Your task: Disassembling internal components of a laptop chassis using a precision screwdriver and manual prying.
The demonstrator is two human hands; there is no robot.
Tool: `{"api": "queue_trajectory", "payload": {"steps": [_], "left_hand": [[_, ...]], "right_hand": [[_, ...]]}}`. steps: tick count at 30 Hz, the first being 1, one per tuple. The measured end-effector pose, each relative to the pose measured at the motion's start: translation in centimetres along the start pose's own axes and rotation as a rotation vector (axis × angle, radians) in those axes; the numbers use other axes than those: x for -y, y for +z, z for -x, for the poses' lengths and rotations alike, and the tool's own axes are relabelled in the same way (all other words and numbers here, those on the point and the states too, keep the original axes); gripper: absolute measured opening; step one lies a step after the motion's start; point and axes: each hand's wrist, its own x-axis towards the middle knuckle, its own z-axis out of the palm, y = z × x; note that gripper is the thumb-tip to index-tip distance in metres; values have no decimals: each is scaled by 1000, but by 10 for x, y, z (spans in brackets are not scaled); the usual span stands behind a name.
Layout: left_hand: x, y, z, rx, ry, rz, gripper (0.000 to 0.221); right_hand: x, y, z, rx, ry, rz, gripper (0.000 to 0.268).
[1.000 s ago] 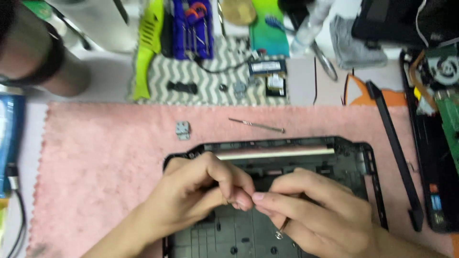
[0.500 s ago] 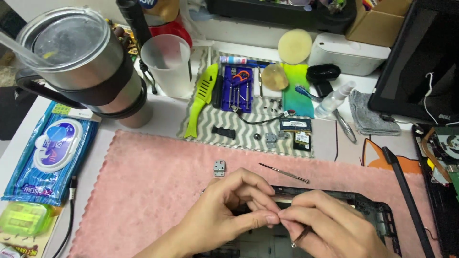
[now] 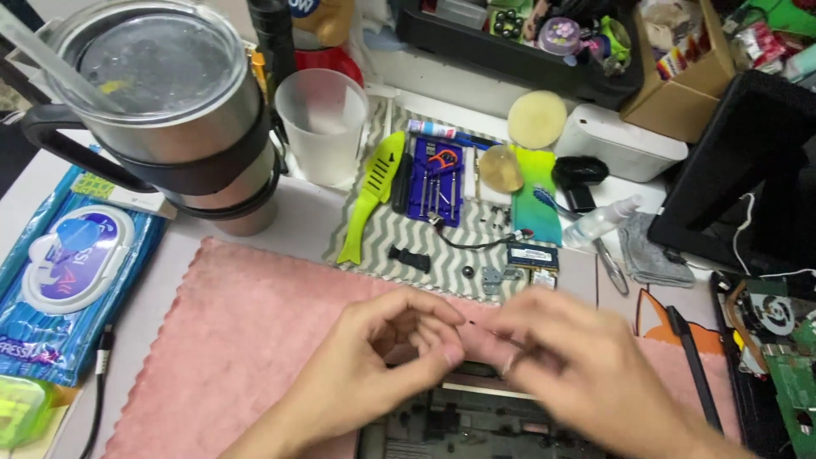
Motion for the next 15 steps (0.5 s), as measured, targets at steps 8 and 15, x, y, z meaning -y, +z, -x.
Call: {"api": "queue_trajectory", "payload": {"steps": [8,15], "left_hand": [[6,-25,-17,-279,34,-253,19],[10,-30,-20,-317,97,-342,17]], "right_hand": [[-62,13,-80,160,399,206,41],[-71,31,-91,230,317,163,30]]}}
